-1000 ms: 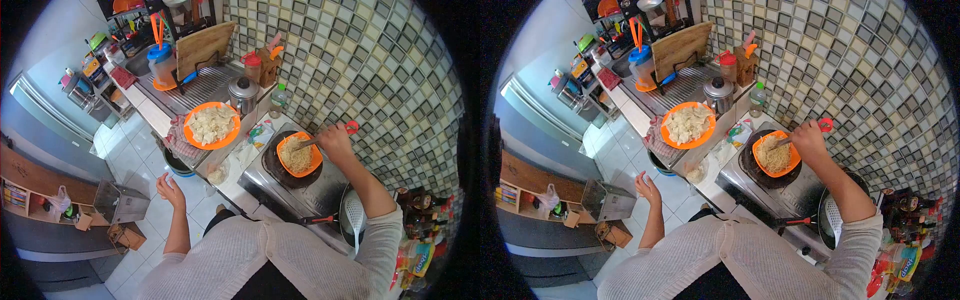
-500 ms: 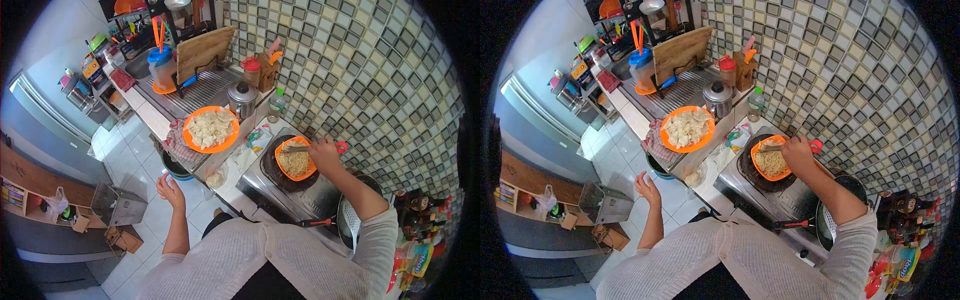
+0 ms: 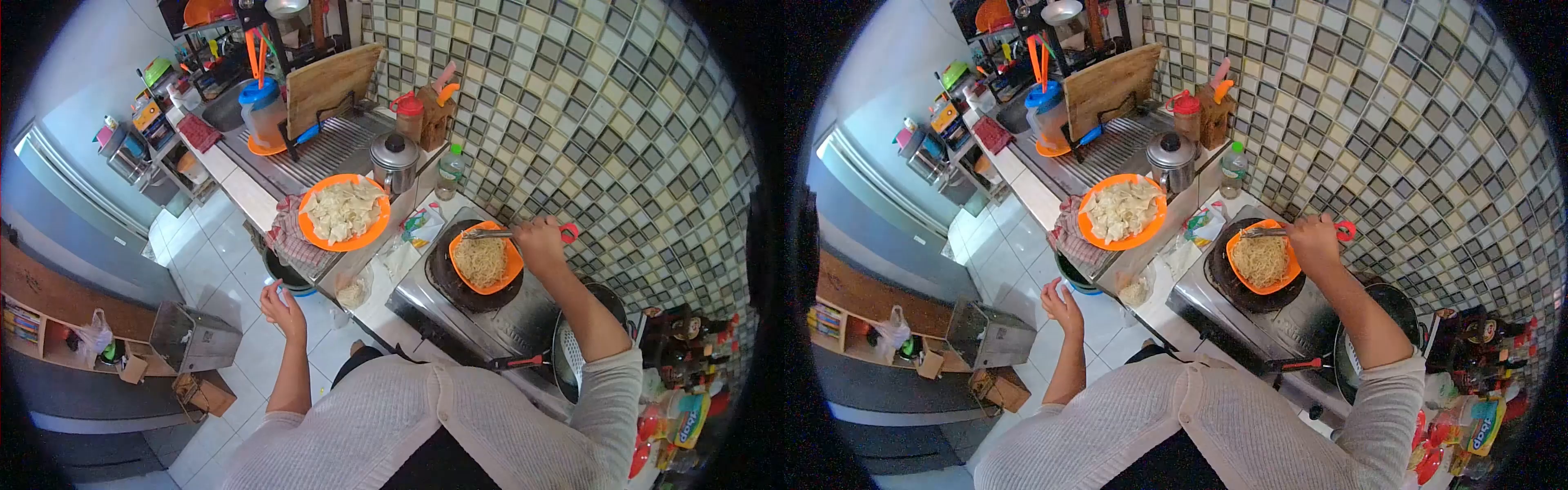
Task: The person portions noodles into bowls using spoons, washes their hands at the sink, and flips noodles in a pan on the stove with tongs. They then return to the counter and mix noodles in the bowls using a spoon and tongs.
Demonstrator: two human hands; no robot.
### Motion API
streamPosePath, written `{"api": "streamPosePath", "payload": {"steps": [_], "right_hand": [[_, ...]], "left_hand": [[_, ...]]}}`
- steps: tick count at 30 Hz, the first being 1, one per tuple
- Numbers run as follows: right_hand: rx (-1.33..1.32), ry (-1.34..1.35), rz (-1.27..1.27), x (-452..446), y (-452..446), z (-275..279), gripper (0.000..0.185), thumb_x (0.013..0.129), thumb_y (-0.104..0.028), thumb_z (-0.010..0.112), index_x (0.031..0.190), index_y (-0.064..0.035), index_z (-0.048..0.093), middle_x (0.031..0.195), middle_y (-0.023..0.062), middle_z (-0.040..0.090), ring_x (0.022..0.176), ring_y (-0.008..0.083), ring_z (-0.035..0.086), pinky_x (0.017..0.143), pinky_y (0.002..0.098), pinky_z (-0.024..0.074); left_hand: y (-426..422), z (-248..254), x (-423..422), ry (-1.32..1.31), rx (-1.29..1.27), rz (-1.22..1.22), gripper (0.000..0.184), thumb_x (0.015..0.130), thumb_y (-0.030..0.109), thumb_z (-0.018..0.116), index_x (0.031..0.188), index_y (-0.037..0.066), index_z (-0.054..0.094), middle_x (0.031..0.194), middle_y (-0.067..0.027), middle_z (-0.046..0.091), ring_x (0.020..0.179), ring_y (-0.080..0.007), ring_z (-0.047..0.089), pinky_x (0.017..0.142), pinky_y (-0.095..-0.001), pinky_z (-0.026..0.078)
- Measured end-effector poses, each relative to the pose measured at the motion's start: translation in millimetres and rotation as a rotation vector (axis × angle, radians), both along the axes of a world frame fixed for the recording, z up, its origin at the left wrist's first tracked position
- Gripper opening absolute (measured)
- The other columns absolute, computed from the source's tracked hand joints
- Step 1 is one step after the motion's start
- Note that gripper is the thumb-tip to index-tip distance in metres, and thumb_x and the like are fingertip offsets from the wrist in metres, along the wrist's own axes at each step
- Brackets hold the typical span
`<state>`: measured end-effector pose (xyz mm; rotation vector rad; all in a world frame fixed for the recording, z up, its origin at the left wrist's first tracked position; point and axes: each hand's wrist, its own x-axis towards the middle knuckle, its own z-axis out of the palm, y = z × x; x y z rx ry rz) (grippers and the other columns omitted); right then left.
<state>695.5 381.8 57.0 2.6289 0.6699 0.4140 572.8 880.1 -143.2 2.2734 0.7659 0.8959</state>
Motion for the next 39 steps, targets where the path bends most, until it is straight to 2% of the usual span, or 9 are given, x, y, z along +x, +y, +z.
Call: {"api": "streamPosePath", "payload": {"steps": [4,11,19,29,33,36,39], "right_hand": [[-0.018,0.024,-0.028,5.9,9.1,-6.7,0.011,0.078,-0.013,0.064,0.087,-0.0124,0.069,0.078,0.0015,0.064,0.084,0.0208,0.062,0.077,0.0392,0.0418],[-0.02,-0.072,0.097,1.4,10.7,-14.0,0.006,0.077,-0.012,0.064,0.081,-0.0116,0.068,0.079,0.0025,0.064,0.084,0.0219,0.061,0.079,0.0403,0.0428],[-0.04,-0.011,0.074,-7.4,-11.2,-14.4,0.005,0.079,-0.013,0.063,0.082,-0.0124,0.067,0.082,0.0012,0.065,0.088,0.0201,0.06,0.081,0.0377,0.0412],[-0.027,0.052,-0.086,0.0,2.8,23.3,0.006,0.081,-0.013,0.063,0.086,-0.0137,0.066,0.081,0.0013,0.065,0.087,0.0195,0.06,0.083,0.0377,0.0391],[0.027,0.016,-0.012,12.7,7.8,16.3,0.006,0.081,-0.015,0.063,0.087,-0.0136,0.066,0.082,0.0013,0.065,0.088,0.0198,0.06,0.084,0.038,0.0387],[-0.023,0.032,0.015,17.7,14.9,13.7,0.007,0.082,-0.016,0.064,0.088,-0.0134,0.066,0.083,0.0009,0.064,0.088,0.0199,0.06,0.085,0.0378,0.0382],[-0.18,0.05,-0.007,17.4,22.9,12.6,0.009,0.08,-0.014,0.064,0.089,-0.0136,0.066,0.084,0.0008,0.064,0.09,0.0196,0.06,0.085,0.0374,0.038]], "left_hand": [[-3.2,8.5,3.5,-0.014,0.001,-0.025,0.03,0.099,0.03,0.05,0.123,0.016,0.058,0.135,-0.0111,0.044,0.129,-0.0315,0.036,0.104,-0.0525,0.022],[2.4,4.5,-11.3,0.024,-0.006,-0.002,0.029,0.098,0.028,0.051,0.123,0.016,0.058,0.133,-0.0109,0.045,0.128,-0.0315,0.037,0.104,-0.0524,0.022],[8.8,0.8,-17.9,0.033,0.006,0.028,0.029,0.097,0.028,0.051,0.122,0.015,0.058,0.131,-0.0099,0.046,0.126,-0.0314,0.038,0.103,-0.052,0.024],[-3.1,6.0,-8.3,0.018,0.0,-0.019,0.027,0.096,0.025,0.053,0.121,0.016,0.059,0.132,-0.0102,0.045,0.127,-0.0317,0.037,0.103,-0.052,0.023],[-6.1,9.6,-6.3,0.012,0.018,-0.024,0.026,0.095,0.024,0.053,0.119,0.016,0.06,0.13,-0.0092,0.046,0.126,-0.031,0.037,0.102,-0.0524,0.024],[-5.5,11.0,-6.0,0.001,0.036,-0.021,0.027,0.094,0.025,0.054,0.118,0.015,0.06,0.128,-0.0085,0.046,0.125,-0.0304,0.038,0.101,-0.0522,0.025],[-0.8,8.8,-9.3,0.004,0.028,-0.015,0.026,0.095,0.024,0.054,0.118,0.016,0.06,0.128,-0.009,0.047,0.125,-0.0304,0.038,0.102,-0.0522,0.024]]}}
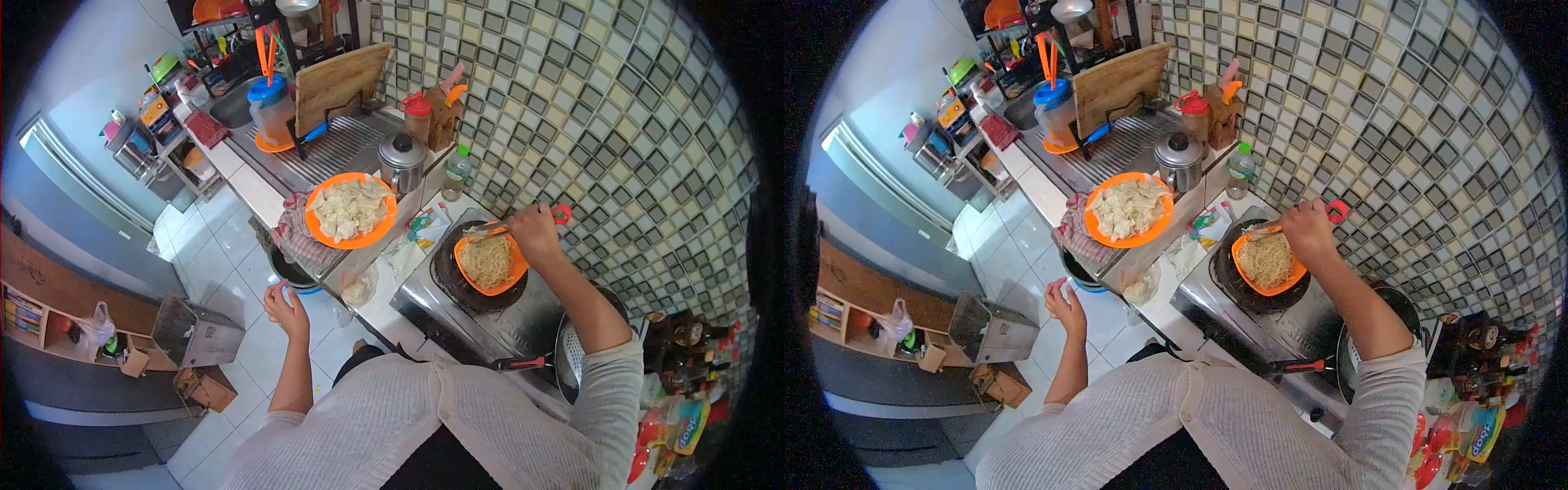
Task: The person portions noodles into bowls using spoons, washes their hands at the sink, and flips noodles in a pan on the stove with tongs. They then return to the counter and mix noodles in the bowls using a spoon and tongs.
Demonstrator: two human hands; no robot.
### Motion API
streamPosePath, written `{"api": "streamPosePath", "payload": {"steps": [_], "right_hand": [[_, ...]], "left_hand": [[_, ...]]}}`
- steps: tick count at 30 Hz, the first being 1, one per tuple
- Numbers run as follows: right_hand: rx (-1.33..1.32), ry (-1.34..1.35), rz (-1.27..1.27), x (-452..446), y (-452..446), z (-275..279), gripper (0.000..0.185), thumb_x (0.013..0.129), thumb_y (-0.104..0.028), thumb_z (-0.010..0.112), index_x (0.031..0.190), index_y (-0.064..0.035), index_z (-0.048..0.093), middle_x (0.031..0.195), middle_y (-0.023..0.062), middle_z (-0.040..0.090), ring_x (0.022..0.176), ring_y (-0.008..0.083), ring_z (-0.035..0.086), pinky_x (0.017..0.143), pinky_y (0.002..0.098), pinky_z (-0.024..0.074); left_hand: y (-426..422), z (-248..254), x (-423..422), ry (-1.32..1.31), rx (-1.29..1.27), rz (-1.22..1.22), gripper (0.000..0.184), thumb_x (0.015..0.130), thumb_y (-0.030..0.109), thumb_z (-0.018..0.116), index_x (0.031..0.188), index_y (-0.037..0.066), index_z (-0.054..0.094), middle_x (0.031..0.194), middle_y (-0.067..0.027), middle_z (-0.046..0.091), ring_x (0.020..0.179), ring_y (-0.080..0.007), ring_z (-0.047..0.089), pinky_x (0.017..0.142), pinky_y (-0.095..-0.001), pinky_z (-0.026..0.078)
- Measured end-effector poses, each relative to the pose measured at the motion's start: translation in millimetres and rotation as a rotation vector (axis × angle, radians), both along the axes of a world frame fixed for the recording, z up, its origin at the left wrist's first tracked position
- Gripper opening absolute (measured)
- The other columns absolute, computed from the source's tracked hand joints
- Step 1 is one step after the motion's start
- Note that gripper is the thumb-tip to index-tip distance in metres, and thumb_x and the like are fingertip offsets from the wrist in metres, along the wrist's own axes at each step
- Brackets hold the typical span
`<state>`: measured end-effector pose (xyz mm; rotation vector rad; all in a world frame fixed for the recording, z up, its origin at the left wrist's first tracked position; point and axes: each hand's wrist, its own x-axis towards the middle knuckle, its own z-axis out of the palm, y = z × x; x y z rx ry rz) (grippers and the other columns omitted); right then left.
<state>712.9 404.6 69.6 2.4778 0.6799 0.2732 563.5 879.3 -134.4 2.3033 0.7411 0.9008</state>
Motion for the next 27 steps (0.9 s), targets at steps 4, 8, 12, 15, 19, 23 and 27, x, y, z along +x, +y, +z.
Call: {"api": "streamPosePath", "payload": {"steps": [4,8,12,15,19,23,27], "right_hand": [[0.081,-0.014,0.035,-0.9,-4.0,-8.7,0.008,0.079,-0.012,0.064,0.086,-0.0138,0.068,0.081,0.0007,0.064,0.087,0.0196,0.061,0.084,0.0378,0.0396],[0.137,-0.044,0.044,-7.0,-10.6,-8.2,0.007,0.08,-0.012,0.063,0.084,-0.0133,0.069,0.08,0.0007,0.064,0.083,0.0201,0.063,0.084,0.0397,0.0411],[0.179,-0.033,0.047,-16.1,-17.0,-0.8,0.01,0.079,-0.01,0.062,0.086,-0.0125,0.069,0.08,0.0019,0.064,0.086,0.0202,0.063,0.085,0.0406,0.041],[0.155,0.008,-0.008,-20.5,-15.8,8.8,0.011,0.08,-0.011,0.061,0.088,-0.0117,0.069,0.082,0.0025,0.065,0.087,0.0204,0.062,0.085,0.0404,0.0409],[0.188,-0.019,-0.01,-13.3,-16.5,-1.1,0.011,0.08,-0.011,0.062,0.089,-0.0115,0.068,0.085,0.0026,0.065,0.086,0.0202,0.062,0.085,0.0403,0.0402],[0.128,-0.058,0.037,-9.4,-7.5,-6.1,0.011,0.08,-0.013,0.063,0.09,-0.0125,0.066,0.085,0.0016,0.064,0.086,0.0194,0.061,0.084,0.0403,0.0393],[0.079,-0.063,0.019,-5.9,-0.9,-10.2,0.012,0.079,-0.014,0.063,0.09,-0.0143,0.066,0.084,0.0002,0.064,0.087,0.0187,0.061,0.083,0.0398,0.0391]], "left_hand": [[3.5,-0.4,-7.2,0.022,-0.011,0.022,0.025,0.095,0.023,0.054,0.119,0.017,0.06,0.129,-0.009,0.047,0.124,-0.0299,0.039,0.103,-0.0517,0.023],[6.8,-2.7,-12.6,0.036,-0.001,0.023,0.025,0.095,0.022,0.053,0.119,0.017,0.06,0.129,-0.0086,0.047,0.124,-0.0296,0.039,0.102,-0.051,0.024],[5.8,-3.5,-11.4,0.034,-0.005,0.017,0.025,0.095,0.022,0.054,0.119,0.017,0.06,0.129,-0.0088,0.047,0.125,-0.0299,0.039,0.102,-0.0509,0.024],[3.5,-5.4,-7.5,0.028,-0.005,0.006,0.026,0.096,0.023,0.053,0.12,0.016,0.06,0.13,-0.0093,0.046,0.126,-0.0304,0.038,0.103,-0.0516,0.023],[-2.8,-4.1,-0.9,0.034,-0.011,-0.015,0.026,0.097,0.027,0.053,0.12,0.016,0.06,0.13,-0.0102,0.046,0.127,-0.0311,0.037,0.104,-0.0525,0.022],[-7.1,2.5,2.6,-0.025,0.035,-0.04,0.026,0.094,0.023,0.054,0.118,0.016,0.061,0.126,-0.0083,0.048,0.123,-0.0307,0.039,0.1,-0.0521,0.026],[-4.2,3.6,0.7,-0.013,0.045,-0.03,0.025,0.094,0.023,0.054,0.117,0.016,0.061,0.125,-0.0078,0.048,0.122,-0.0301,0.04,0.101,-0.0515,0.026]]}}
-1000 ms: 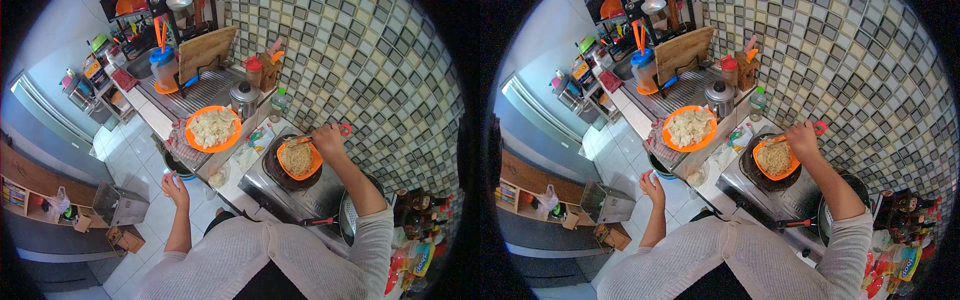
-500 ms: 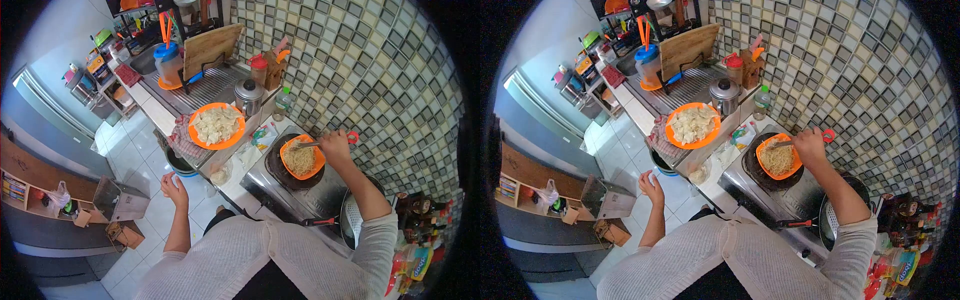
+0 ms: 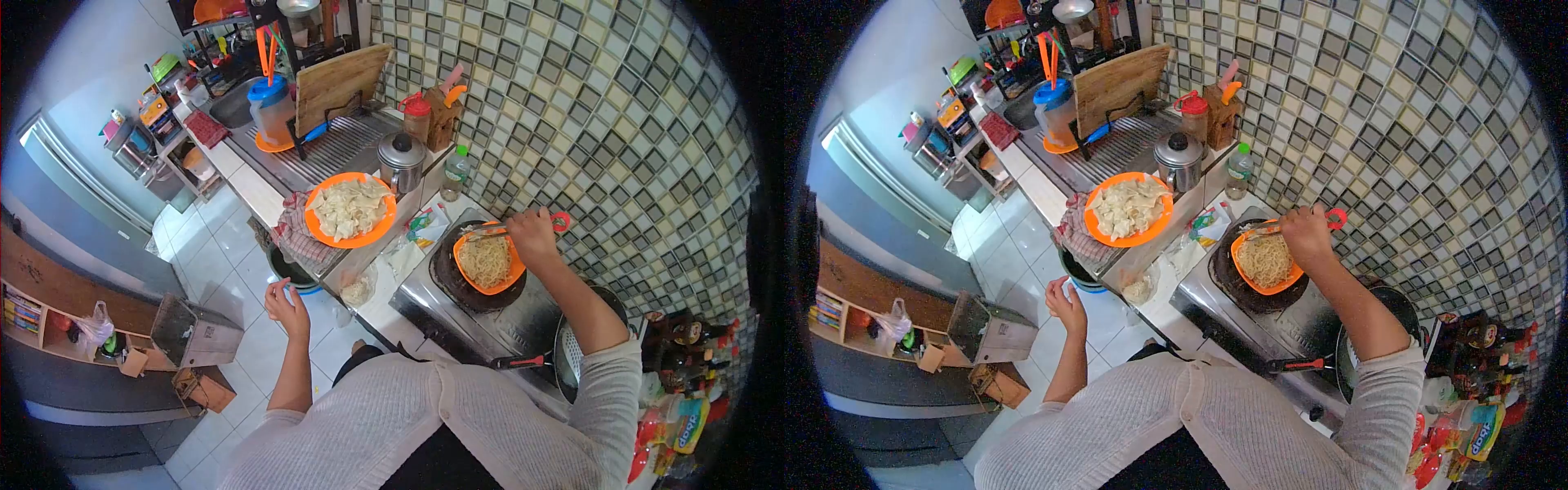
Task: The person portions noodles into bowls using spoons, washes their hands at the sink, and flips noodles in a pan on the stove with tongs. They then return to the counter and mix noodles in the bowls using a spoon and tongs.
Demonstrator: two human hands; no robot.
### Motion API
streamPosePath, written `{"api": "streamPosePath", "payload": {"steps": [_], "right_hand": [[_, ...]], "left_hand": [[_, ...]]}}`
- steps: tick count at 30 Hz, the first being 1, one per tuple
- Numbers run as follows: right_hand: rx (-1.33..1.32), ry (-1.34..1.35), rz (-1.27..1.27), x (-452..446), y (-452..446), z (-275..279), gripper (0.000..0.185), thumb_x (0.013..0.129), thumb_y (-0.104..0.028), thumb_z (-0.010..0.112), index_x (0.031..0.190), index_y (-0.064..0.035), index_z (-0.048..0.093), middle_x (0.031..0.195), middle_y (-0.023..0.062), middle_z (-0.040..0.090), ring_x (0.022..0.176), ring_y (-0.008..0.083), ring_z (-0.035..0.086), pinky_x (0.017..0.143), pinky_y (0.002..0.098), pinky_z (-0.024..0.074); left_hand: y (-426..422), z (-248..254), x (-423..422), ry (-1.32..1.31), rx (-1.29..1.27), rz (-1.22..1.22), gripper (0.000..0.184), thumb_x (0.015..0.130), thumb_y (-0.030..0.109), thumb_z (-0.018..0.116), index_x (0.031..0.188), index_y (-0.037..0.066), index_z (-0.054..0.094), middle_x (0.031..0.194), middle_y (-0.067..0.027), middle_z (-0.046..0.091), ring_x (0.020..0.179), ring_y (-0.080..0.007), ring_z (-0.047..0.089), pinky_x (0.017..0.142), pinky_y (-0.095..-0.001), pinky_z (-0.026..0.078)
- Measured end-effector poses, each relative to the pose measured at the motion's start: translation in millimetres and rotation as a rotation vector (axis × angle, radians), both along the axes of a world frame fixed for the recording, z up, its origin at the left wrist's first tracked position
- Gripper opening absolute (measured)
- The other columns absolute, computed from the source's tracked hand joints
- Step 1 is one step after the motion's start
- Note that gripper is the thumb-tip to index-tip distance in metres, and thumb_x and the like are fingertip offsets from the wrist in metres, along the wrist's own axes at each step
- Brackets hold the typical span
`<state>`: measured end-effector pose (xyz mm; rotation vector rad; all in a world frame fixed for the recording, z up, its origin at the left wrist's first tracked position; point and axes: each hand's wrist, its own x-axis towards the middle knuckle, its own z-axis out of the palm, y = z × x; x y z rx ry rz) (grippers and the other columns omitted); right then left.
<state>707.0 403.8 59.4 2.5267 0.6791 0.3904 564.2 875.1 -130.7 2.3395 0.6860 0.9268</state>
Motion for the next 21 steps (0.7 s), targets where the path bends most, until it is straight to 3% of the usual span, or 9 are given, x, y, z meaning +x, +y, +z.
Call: {"api": "streamPosePath", "payload": {"steps": [3,8,15,21], "right_hand": [[-0.093,0.022,-0.05,0.9,5.9,1.4,0.009,0.079,-0.014,0.064,0.088,-0.0157,0.066,0.084,-0.0003,0.064,0.087,0.0183,0.061,0.083,0.0387,0.0389],[0.078,0.01,0.03,3.8,-4.5,1.1,0.004,0.079,-0.014,0.064,0.081,-0.0152,0.067,0.08,0.0011,0.064,0.085,0.0193,0.062,0.083,0.0399,0.0395],[0.114,0.063,0.037,-4.0,-16.7,6.5,0.006,0.078,-0.012,0.063,0.081,-0.0131,0.069,0.079,0.003,0.065,0.083,0.0214,0.063,0.081,0.041,0.0409],[0.095,0.066,-0.118,-8.5,-12.7,13.5,0.007,0.079,-0.01,0.063,0.081,-0.0125,0.069,0.078,0.004,0.066,0.083,0.0218,0.065,0.085,0.0422,0.0417]], "left_hand": [[4.3,-2.4,-5.0,0.014,-0.024,0.016,0.026,0.095,0.025,0.054,0.118,0.016,0.061,0.126,-0.0089,0.048,0.124,-0.0302,0.039,0.102,-0.052,0.024],[8.1,-7.1,-9.3,0.042,-0.046,0.036,0.026,0.096,0.027,0.054,0.119,0.016,0.061,0.128,-0.0095,0.048,0.125,-0.0304,0.038,0.103,-0.0528,0.024],[6.7,-7.3,-7.8,0.055,-0.048,0.03,0.026,0.097,0.028,0.053,0.119,0.016,0.06,0.128,-0.0098,0.047,0.125,-0.0305,0.039,0.102,-0.0527,0.024],[2.1,-11.2,0.5,0.036,-0.005,0.0,0.026,0.097,0.027,0.053,0.119,0.015,0.06,0.128,-0.0104,0.047,0.124,-0.0309,0.039,0.102,-0.0516,0.024]]}}
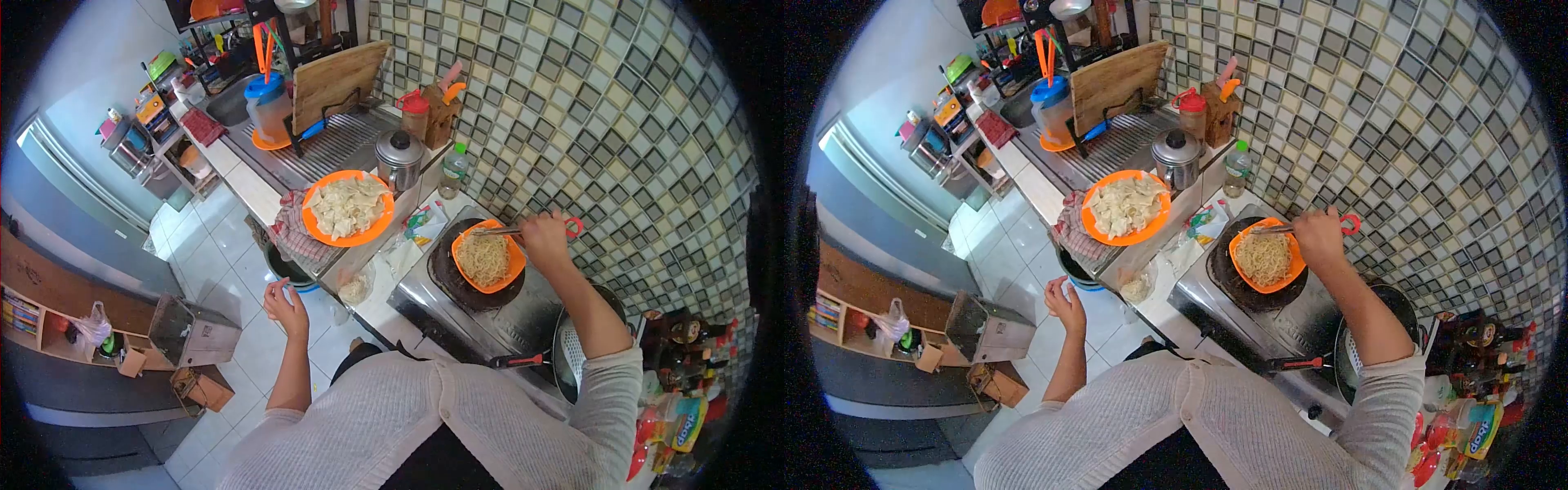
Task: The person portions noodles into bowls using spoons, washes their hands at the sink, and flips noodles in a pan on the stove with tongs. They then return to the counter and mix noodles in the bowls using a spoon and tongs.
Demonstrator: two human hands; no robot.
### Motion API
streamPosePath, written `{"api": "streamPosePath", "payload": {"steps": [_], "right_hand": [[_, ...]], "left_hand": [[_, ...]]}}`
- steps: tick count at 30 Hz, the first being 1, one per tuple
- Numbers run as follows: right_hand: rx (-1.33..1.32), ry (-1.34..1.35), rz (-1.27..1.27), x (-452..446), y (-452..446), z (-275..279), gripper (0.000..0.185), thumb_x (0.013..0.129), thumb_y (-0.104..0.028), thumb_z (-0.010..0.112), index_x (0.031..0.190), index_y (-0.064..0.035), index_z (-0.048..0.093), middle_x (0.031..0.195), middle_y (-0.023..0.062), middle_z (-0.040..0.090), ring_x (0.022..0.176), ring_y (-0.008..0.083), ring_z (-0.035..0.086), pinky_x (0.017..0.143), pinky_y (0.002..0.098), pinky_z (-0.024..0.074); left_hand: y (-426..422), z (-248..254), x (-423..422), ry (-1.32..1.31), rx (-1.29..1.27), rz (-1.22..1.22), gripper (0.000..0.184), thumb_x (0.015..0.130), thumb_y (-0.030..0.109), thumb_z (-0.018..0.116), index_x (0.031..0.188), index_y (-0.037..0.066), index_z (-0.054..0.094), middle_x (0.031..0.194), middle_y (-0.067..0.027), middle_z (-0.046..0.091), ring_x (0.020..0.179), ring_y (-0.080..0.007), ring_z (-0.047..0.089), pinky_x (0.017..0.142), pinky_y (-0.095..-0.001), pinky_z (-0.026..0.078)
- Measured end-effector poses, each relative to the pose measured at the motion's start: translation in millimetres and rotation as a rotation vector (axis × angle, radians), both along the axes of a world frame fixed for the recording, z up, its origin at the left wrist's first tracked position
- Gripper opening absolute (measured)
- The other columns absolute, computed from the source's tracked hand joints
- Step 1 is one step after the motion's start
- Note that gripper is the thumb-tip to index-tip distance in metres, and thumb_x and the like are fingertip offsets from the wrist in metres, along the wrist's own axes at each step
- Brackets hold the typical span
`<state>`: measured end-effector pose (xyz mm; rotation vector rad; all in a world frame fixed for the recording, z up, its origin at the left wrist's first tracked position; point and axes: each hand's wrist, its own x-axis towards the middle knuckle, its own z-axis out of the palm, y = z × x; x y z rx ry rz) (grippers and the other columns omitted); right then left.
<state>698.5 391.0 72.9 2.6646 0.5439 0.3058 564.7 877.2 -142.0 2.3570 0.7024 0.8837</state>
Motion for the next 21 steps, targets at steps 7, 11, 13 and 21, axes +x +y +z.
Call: {"api": "streamPosePath", "payload": {"steps": [7,11,13,21], "right_hand": [[-0.079,0.151,-0.116,4.8,13.6,-8.1,0.007,0.08,-0.009,0.064,0.082,-0.0112,0.07,0.084,0.0053,0.068,0.083,0.0213,0.066,0.085,0.0404,0.0406],[-0.097,0.069,-0.053,2.9,21.6,-19.2,0.006,0.08,-0.008,0.065,0.082,-0.0114,0.07,0.083,0.0045,0.067,0.087,0.0217,0.065,0.085,0.0415,0.0401],[-0.117,0.069,-0.024,-0.1,22.9,-17.4,0.006,0.079,-0.009,0.065,0.081,-0.0111,0.07,0.081,0.0044,0.066,0.086,0.0218,0.065,0.085,0.0418,0.0401],[-0.162,-0.023,0.183,-9.4,14.7,-21.2,0.004,0.078,-0.01,0.065,0.077,-0.0093,0.068,0.077,0.0041,0.062,0.081,0.021,0.06,0.084,0.0408,0.04]], "left_hand": [[-0.7,5.3,5.2,-0.046,0.007,-0.033,0.025,0.094,0.025,0.054,0.117,0.016,0.062,0.126,-0.0087,0.048,0.122,-0.0304,0.04,0.101,-0.052,0.025],[0.8,6.7,2.9,-0.021,0.014,-0.013,0.025,0.095,0.026,0.054,0.117,0.017,0.062,0.126,-0.0083,0.048,0.122,-0.0299,0.04,0.1,-0.0519,0.025],[0.6,7.8,0.7,-0.011,0.006,0.007,0.025,0.095,0.027,0.054,0.116,0.017,0.062,0.125,-0.0079,0.048,0.122,-0.0296,0.04,0.1,-0.0518,0.026],[5.3,3.0,-1.0,-0.004,0.0,0.005,0.026,0.096,0.027,0.054,0.118,0.017,0.061,0.127,-0.008,0.048,0.124,-0.0297,0.039,0.101,-0.0522,0.024]]}}
